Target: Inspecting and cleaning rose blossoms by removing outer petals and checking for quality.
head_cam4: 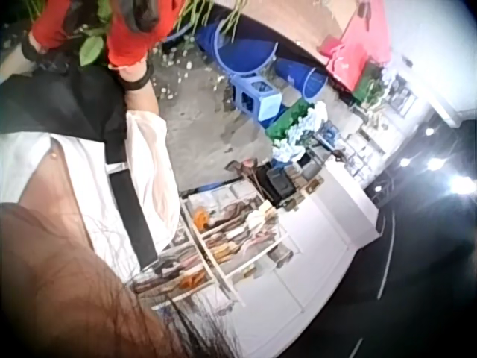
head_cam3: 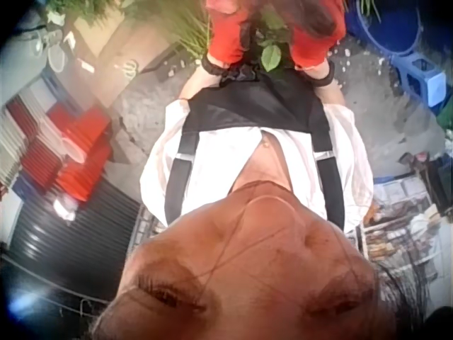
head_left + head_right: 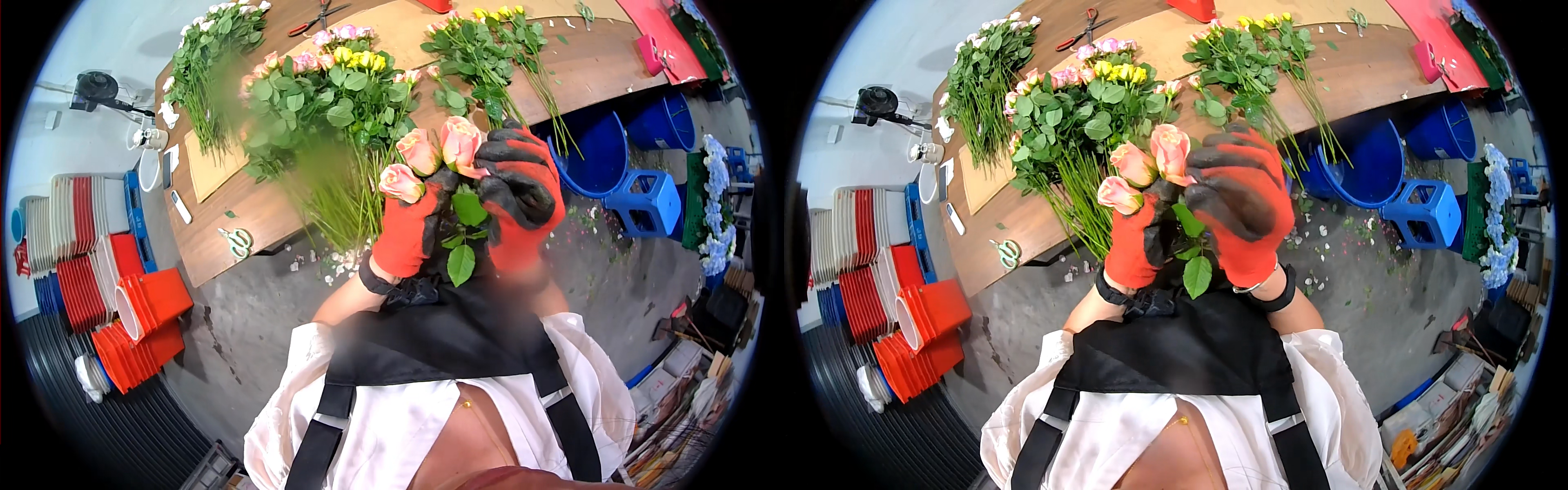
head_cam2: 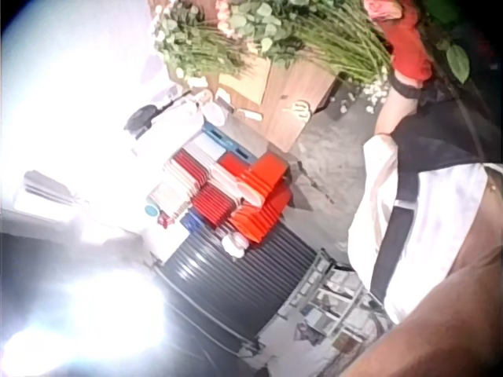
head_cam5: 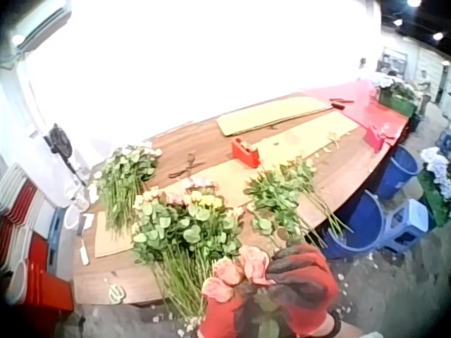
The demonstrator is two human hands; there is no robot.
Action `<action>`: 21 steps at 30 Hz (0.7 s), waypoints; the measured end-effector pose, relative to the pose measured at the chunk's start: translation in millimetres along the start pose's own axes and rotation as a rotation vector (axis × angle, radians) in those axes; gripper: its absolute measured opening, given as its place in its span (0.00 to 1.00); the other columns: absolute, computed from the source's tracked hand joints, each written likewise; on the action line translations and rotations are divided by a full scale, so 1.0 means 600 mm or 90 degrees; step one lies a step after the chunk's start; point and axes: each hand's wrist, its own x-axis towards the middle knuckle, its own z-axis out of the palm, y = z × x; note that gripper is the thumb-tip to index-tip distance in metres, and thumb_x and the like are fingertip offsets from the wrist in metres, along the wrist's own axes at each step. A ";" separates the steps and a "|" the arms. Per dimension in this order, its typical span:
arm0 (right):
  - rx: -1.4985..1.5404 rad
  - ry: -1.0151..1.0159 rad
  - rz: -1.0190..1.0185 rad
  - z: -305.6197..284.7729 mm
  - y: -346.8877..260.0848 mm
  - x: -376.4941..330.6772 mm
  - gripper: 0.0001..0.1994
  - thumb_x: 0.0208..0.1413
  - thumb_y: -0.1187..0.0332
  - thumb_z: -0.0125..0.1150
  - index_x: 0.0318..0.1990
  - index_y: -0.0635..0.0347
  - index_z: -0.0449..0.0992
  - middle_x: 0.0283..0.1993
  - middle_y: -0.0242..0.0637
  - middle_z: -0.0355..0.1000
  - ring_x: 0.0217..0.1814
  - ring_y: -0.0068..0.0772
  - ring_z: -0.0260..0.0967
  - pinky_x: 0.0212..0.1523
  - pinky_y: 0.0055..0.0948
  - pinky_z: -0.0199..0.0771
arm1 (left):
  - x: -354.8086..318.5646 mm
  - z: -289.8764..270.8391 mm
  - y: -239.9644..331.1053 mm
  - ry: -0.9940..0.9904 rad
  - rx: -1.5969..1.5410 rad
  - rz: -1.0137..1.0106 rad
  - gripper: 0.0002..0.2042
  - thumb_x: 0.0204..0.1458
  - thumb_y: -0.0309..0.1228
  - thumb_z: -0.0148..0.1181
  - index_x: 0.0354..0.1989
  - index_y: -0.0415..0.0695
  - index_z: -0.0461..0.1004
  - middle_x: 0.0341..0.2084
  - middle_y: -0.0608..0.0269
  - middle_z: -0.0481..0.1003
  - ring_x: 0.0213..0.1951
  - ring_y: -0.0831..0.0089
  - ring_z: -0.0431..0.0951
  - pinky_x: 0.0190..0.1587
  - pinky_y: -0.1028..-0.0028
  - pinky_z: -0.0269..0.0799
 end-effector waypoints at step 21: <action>0.158 -0.169 0.221 -0.020 -0.033 0.069 0.17 0.40 0.74 0.67 0.42 0.64 0.78 0.49 0.40 0.74 0.58 0.39 0.67 0.58 0.36 0.65 | 0.031 -0.009 0.017 -0.221 0.420 0.148 0.14 0.62 0.31 0.48 0.55 0.45 0.63 0.46 0.60 0.67 0.45 0.66 0.67 0.46 0.69 0.62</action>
